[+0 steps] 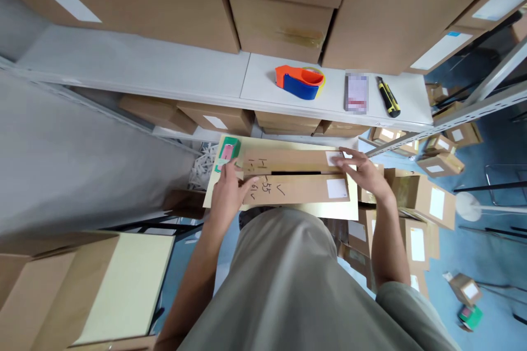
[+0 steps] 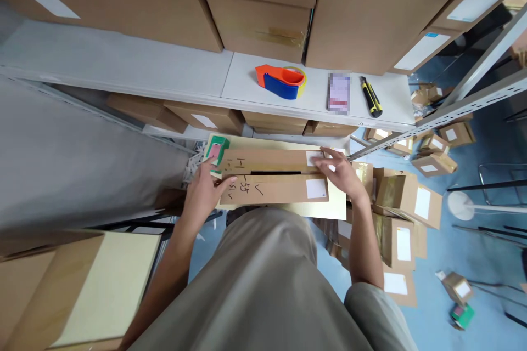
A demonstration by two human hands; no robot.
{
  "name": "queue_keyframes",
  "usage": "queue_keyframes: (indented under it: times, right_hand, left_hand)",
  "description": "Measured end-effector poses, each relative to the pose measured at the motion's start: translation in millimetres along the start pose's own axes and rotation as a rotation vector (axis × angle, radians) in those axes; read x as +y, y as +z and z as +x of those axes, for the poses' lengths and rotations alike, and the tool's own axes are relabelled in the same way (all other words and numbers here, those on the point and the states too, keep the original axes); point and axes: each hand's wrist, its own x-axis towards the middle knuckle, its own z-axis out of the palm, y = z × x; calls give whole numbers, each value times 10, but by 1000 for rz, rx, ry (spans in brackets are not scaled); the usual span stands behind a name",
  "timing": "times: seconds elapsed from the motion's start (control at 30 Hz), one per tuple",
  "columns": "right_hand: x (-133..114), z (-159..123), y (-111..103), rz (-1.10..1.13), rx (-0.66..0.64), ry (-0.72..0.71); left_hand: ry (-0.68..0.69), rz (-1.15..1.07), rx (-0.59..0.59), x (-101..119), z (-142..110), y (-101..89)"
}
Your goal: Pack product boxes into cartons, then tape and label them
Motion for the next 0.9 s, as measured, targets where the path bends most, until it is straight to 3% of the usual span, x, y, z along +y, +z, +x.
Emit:
queue_keyframes:
  times: [0.1,0.23,0.33,0.43,0.53,0.63,0.9]
  right_hand:
    - [188,-81,121,1,68,44]
    - [454,-204,329,224,218,149]
    - [610,-275,419,380,239,314]
    - [689,-317,460,463,129,468]
    - [684,-329,482,575,13,539]
    - [620,-327,498,625,-2,561]
    - [362,-368,685,600,56,592]
  left_hand:
    - [36,-66,8,-78,43,101]
    - [129,-109,16,-84,12,157]
    - [16,-228,84,-149,7,242]
    - [-198,-522,44,-311,48,368]
    - [-442,-819,-139,-455,109,460]
    - [-550,-935,-259,-477,158,470]
    - [-559,-875,-249,-374,247,315]
